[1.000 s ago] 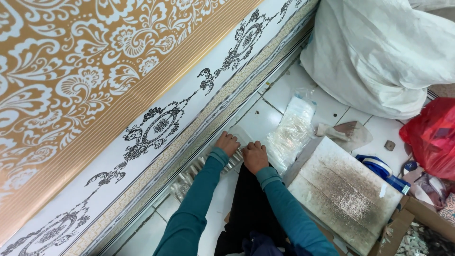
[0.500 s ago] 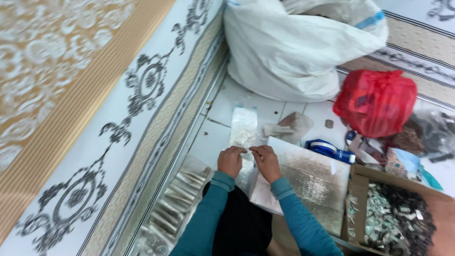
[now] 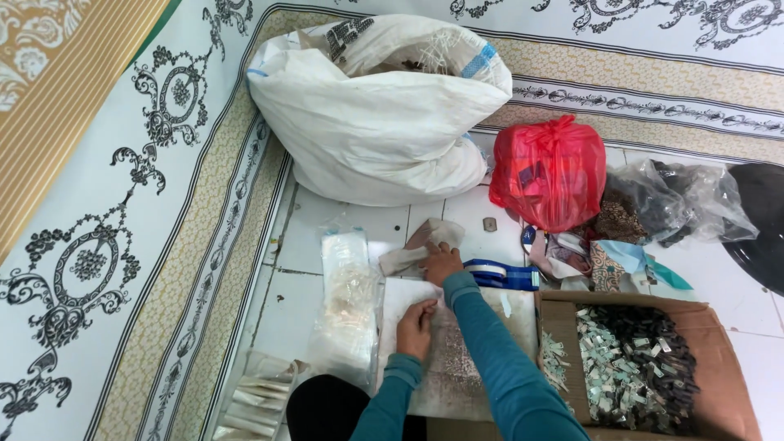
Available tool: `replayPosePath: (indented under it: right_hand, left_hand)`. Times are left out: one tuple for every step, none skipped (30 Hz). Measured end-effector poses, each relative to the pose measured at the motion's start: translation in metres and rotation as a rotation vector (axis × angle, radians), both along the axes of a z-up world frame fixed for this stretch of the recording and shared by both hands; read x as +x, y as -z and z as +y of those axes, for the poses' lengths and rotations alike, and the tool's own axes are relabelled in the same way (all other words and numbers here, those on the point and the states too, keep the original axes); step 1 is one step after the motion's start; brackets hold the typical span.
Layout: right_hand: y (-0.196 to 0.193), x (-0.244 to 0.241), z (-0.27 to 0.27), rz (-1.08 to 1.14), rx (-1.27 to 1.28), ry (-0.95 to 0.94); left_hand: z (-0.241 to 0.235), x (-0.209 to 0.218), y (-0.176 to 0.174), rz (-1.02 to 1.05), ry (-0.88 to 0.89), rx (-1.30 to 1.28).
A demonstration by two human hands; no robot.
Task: The person sits on the floor and packs small metallic components from a cardboard box into clear plastic bags. They seal each bag with tape and place it aside, repeating the process with multiple bags.
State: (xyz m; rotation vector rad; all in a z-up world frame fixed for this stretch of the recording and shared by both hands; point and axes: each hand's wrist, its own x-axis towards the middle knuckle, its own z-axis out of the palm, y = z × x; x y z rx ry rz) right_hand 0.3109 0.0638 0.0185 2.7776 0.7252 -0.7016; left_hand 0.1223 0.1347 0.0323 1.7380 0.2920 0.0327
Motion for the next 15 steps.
replayPosePath:
  right_hand:
    - [0.032,0.012,-0.001,-0.002,0.004,0.001]
    - [0.063,0.023,-0.002,0.012,0.029,-0.013]
    - [0.095,0.033,-0.002,0.026,0.053,-0.029]
    - [0.102,0.041,-0.004,0.025,0.056,-0.03]
    - [0.111,0.043,-0.007,0.125,0.174,0.059]
    - [0.12,0.044,-0.01,0.225,0.292,0.148]
    - [0.094,0.032,-0.013,0.226,0.291,0.153]
    - [0.068,0.019,-0.015,0.159,0.487,0.151]
    - [0.039,0.011,-0.016,0.083,0.683,0.143]
    - [0.014,-0.005,-0.025,0.078,0.684,0.143]
    - [-0.008,-0.026,-0.034,0.017,0.844,0.063]
    - [-0.031,-0.047,-0.043,-0.045,1.004,-0.019]
    - [-0.071,-0.08,-0.052,-0.045,1.004,-0.017]
    - [-0.111,-0.112,-0.061,0.076,1.041,-0.06]
    - [-0.152,-0.144,-0.07,0.196,1.075,-0.106]
  left_hand:
    - [-0.002,0.0,0.009,-0.002,0.001,0.004]
    - [-0.004,-0.001,0.019,-0.094,-0.032,-0.036]
    - [-0.006,-0.002,0.028,-0.184,-0.067,-0.077]
    - [-0.004,0.0,0.021,-0.186,-0.067,-0.074]
    - [-0.004,-0.003,0.014,-0.19,-0.047,-0.093]
    - [-0.004,-0.007,0.007,-0.195,-0.027,-0.113]
    - [-0.004,-0.009,0.013,-0.192,-0.023,-0.114]
    - [-0.004,-0.012,0.019,-0.179,-0.048,-0.147]
    - [-0.004,-0.01,0.024,-0.173,-0.076,-0.179]
    - [-0.006,-0.002,0.037,-0.178,-0.075,-0.178]
    - [-0.007,0.0,0.051,-0.092,-0.144,-0.33]
    - [-0.009,0.002,0.065,-0.005,-0.214,-0.48]
    - [-0.01,-0.003,0.027,-0.002,-0.213,-0.479]
    - [-0.011,-0.007,-0.01,0.126,-0.331,-0.792]
    - [-0.012,-0.01,-0.048,0.255,-0.449,-1.104]
